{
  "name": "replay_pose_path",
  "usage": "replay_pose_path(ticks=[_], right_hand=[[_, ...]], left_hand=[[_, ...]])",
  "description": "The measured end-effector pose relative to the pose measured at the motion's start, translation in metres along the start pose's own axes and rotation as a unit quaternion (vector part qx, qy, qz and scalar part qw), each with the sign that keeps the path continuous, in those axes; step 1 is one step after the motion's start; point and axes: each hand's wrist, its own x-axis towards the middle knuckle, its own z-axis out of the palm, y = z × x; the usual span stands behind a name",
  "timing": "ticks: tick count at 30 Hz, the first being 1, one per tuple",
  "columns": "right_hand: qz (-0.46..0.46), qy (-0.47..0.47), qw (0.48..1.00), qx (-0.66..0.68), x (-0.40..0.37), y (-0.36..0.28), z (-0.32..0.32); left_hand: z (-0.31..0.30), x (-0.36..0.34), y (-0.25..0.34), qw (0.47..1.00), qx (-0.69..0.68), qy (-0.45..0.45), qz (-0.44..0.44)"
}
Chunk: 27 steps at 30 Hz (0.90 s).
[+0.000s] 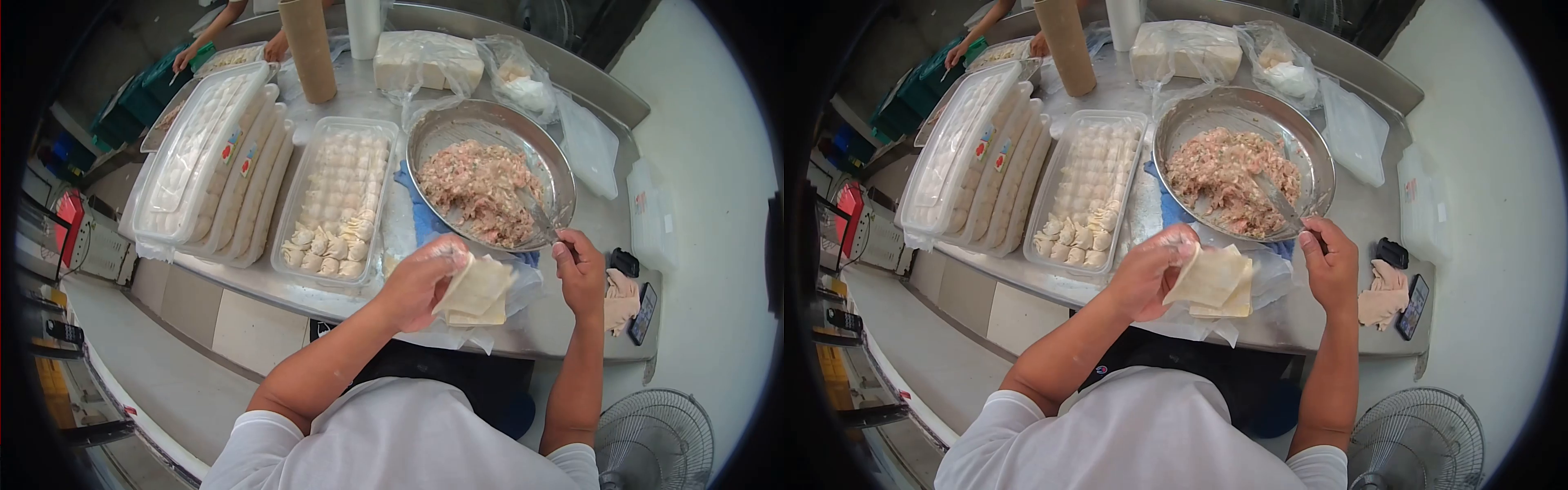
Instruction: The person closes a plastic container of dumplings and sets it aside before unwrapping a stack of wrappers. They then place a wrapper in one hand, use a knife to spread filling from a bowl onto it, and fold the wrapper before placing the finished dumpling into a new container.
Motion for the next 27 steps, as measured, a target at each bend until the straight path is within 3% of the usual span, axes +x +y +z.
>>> replay_pose_path(ticks=[2,4,7,9,10,12,16,18,20,24,27], right_hand=[[-0.025,0.014,1.0,-0.01,-0.006,-0.002,0.001],[-0.053,0.026,0.998,-0.02,-0.011,-0.009,0.002],[-0.126,0.022,0.988,-0.091,-0.024,-0.033,0.0],[-0.213,0.034,0.97,-0.109,-0.031,-0.046,0.007],[-0.214,0.034,0.97,-0.108,-0.033,-0.047,0.012],[-0.258,0.032,0.957,-0.13,-0.036,-0.042,0.022],[-0.212,-0.027,0.968,-0.133,-0.04,-0.035,0.031],[-0.207,-0.033,0.954,-0.212,-0.041,-0.046,0.021],[-0.187,-0.025,0.959,-0.211,-0.044,-0.059,0.012],[-0.174,-0.017,0.974,-0.147,-0.041,-0.067,0.022],[-0.208,0.033,0.963,-0.167,-0.03,-0.051,0.04]], left_hand=[[-0.001,0.001,-0.008,0.999,0.017,-0.016,-0.037],[0.0,0.006,-0.011,0.991,-0.123,-0.058,-0.012],[0.015,0.003,0.011,0.971,-0.238,-0.023,0.013],[0.009,0.012,0.01,0.979,-0.199,0.019,0.046],[0.008,0.015,0.011,0.982,-0.158,0.061,0.078],[0.008,0.017,0.017,0.982,-0.168,0.022,0.084],[0.015,0.023,0.026,0.98,-0.161,0.06,0.098],[0.012,0.026,0.028,0.981,-0.124,0.095,0.119],[0.002,0.03,0.027,0.964,-0.055,0.148,0.212],[0.011,0.025,0.032,0.97,-0.031,0.12,0.21],[0.017,0.024,0.03,0.979,-0.051,0.036,0.194]])
